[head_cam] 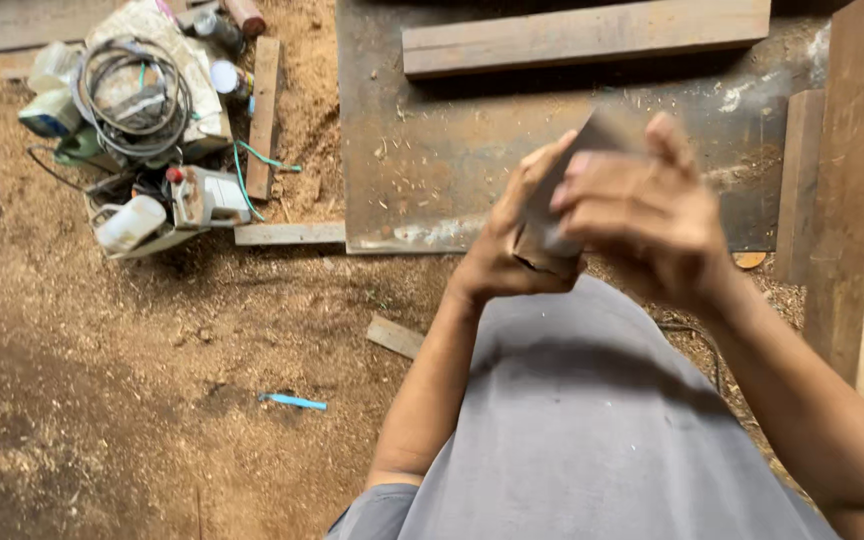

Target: The person sands the surfaces and edges of a wooden block and a longer wooden plank by hand using a piece of sandpaper.

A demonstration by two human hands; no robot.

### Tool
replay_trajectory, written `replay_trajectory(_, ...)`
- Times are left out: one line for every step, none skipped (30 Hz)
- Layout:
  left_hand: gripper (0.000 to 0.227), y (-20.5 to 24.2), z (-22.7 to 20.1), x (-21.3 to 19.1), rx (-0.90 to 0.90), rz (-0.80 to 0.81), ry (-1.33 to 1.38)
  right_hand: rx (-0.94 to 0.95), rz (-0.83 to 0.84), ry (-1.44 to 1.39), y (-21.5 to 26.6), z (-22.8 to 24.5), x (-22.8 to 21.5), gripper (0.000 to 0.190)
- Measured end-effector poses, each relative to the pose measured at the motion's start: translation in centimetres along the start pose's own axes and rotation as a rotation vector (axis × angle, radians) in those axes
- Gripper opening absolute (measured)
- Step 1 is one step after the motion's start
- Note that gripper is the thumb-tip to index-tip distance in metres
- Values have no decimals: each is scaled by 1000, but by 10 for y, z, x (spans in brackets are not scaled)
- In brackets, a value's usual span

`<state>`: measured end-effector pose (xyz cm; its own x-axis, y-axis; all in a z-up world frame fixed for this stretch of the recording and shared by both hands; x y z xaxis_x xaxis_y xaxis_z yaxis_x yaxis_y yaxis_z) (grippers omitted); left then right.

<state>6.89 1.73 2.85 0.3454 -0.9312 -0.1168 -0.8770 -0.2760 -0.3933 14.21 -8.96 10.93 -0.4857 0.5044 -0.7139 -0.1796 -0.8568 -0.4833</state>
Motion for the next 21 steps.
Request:
replay_trajectory(104, -3, 5, -3, -43, 32, 67, -80, 30, 21, -2, 11, 6, 7)
replay_trajectory(104, -1, 8, -3, -95, 66, 143, -84, 26, 7, -5, 15, 9, 8)
replay_trajectory(104, 0, 12, -2, -147, 101, 219, -89, 22, -6, -8, 18, 12, 9)
replay_trajectory(106, -1, 13, -2, -124, 106, 231, -92, 17, -18, -9, 20, 13, 11)
replay_trajectory(108, -1, 14, -2, -102, 111, 243, 63, -13, 24, -10, 6, 8, 8)
replay_trajectory(110, 2, 16, -3, -87, 104, 251, 214, -35, 55, -11, -9, 1, 6)
replay_trajectory(109, 3, 15, -3, -39, 112, 196, 364, -57, 87, -9, -21, -3, 4)
replay_trajectory(108, 1, 16, -5, 11, 120, 137, 231, -31, 85, -10, -2, 5, 4)
replay_trajectory(107, 1, 14, -5, 60, 129, 78, 98, -6, 82, -7, 24, 13, 4)
replay_trajectory(98, 2, 21, -4, -34, 136, 38, -46, 13, 84, -8, 41, 19, 4)
replay_trajectory(89, 7, 24, -1, -127, 144, -2, -54, -13, 83, -12, 36, 20, 7)
replay_trajectory(80, 11, 30, 2, -227, 156, -32, -54, -33, 81, -13, 30, 20, 12)
replay_trajectory(90, 8, 28, 0, -156, 155, -8, -53, -53, 80, -13, 23, 18, 17)
replay_trajectory(101, 9, 27, -3, -97, 151, 18, 14, -60, 131, -11, 13, 16, 11)
replay_trajectory(111, 13, 23, -5, -39, 148, 45, 82, -66, 183, -8, 3, 11, 6)
replay_trajectory(108, 12, 23, -5, -22, 142, 88, 134, -80, 240, -8, -6, 7, 4)
replay_trajectory(104, 11, 20, -5, -5, 138, 132, 59, -61, 166, -4, 9, 13, 4)
replay_trajectory(103, 9, 18, -6, -18, 137, 135, -20, -46, 99, 1, 33, 21, 4)
replay_trajectory(101, 5, 16, -7, -32, 135, 137, -99, -30, 32, 2, 48, 26, 6)
replay_trajectory(102, 7, 15, -5, -85, 143, 109, -67, -28, 108, 1, 38, 22, 9)
replay_trajectory(103, 7, 18, -3, -138, 152, 81, -35, -27, 183, -1, 25, 16, 13)
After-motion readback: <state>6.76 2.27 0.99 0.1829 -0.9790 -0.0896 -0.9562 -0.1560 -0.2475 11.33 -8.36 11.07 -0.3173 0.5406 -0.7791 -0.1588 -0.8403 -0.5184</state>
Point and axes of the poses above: each hand's wrist, its own y-axis away from the middle knuckle, its own x-axis out of the palm, z = x × y, the point moved 8 cm from there along -y, towards the middle knuckle, and after that the axes turned 4 degrees about y, right-handed, at the moved point
